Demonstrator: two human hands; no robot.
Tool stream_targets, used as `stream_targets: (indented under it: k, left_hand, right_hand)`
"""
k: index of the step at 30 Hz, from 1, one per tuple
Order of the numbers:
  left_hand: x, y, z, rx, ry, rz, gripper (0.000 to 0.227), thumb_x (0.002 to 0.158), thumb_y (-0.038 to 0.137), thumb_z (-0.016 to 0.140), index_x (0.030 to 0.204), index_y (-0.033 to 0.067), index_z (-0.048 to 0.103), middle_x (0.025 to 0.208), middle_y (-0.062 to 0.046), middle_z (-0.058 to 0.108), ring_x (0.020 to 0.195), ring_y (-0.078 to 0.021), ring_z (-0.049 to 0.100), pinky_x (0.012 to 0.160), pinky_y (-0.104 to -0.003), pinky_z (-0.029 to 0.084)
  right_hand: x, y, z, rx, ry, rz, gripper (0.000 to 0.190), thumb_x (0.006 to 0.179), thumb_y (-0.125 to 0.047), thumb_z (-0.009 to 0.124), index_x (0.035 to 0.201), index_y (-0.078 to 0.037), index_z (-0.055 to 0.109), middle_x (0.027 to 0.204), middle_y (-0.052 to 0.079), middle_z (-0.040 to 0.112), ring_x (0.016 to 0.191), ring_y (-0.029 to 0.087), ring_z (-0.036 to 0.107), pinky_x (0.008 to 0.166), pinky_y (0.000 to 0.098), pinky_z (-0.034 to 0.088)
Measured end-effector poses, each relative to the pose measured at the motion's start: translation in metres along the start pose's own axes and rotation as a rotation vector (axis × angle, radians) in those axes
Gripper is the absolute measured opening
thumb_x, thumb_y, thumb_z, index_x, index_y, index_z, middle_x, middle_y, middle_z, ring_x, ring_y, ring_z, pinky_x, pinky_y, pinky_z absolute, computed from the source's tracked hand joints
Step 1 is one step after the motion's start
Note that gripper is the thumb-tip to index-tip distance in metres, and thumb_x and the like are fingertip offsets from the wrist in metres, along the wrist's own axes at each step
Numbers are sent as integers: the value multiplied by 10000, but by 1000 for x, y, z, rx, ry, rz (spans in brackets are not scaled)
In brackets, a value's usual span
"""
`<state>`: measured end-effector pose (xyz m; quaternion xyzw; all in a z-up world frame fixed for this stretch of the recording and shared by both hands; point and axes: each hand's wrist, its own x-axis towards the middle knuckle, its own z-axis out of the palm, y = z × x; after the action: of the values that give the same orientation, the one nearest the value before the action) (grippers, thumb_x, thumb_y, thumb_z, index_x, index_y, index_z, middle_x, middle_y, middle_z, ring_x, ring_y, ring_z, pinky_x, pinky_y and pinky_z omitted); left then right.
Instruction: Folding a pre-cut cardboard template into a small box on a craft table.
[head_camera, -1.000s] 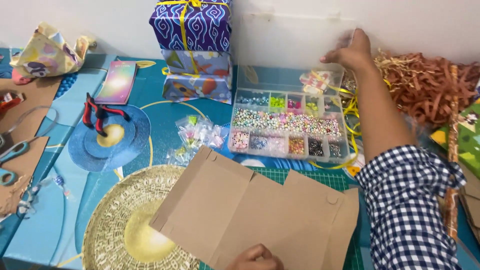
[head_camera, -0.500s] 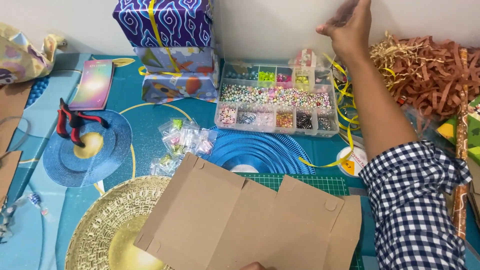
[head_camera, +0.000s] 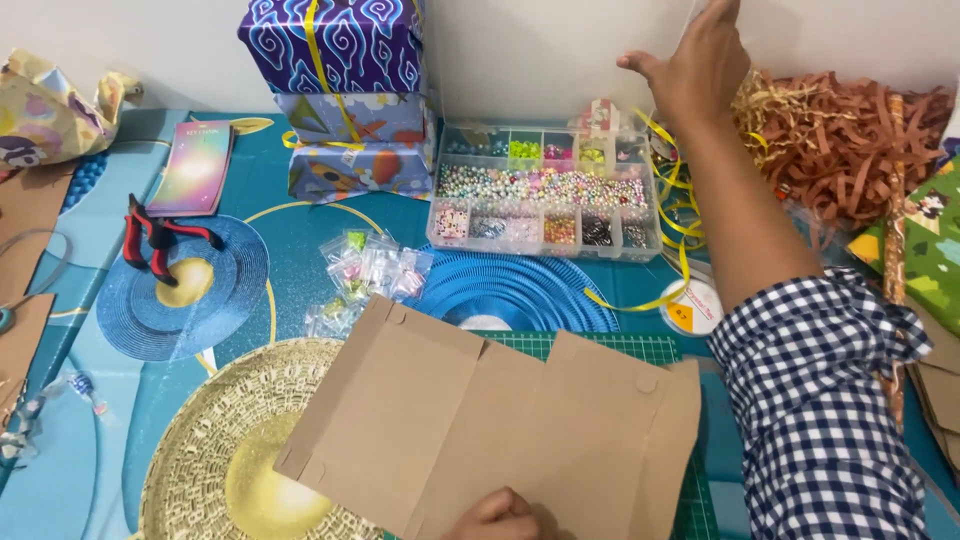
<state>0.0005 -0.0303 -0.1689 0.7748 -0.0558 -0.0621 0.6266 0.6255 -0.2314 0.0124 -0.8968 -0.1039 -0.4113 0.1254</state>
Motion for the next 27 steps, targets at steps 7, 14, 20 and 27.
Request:
stream_targets:
  k: [7, 14, 20, 27]
  left_hand:
    - [36, 130, -60, 353, -229, 763, 295, 1288, 260, 584, 1368, 97, 818, 1268, -84, 820, 1132, -246, 739, 940, -402, 470]
    - [44, 162, -59, 483, -98, 1024, 328, 1279, 146, 509, 1180, 60, 809, 1224, -85, 847, 1026, -270, 745, 855, -402, 485]
    - [36, 160, -46, 555, 1, 985, 218, 1221, 156, 634, 1096, 116, 809, 1144, -33, 844, 932, -221, 726, 785, -382, 456]
    - [41, 175, -44, 646, -148, 845, 121, 1162, 58, 652, 1088, 101, 737, 1097, -62, 811, 880, -290, 634, 730, -423, 414]
  right_hand:
    - [-86, -45, -195, 177, -322, -106, 647, 1114, -511, 1032, 1321, -79, 598, 1290, 161, 654, 1076, 343, 609, 835, 506, 478]
    - [-208, -35, -309, 323, -1109, 268, 682, 1067, -685, 451, 1432, -207, 773, 1430, 34, 838, 1288, 246, 776, 1027, 475, 547]
    - [-275, -27, -296, 807, -1117, 611, 521, 963, -233, 801, 1481, -220, 748, 992, 12, 651, 877, 154, 635, 745, 335, 488]
    - [-298, -30, -295, 1020, -784, 850, 531, 811, -24, 944, 1174, -208, 602, 1130, 109, 763, 886, 267, 754, 657, 445, 610]
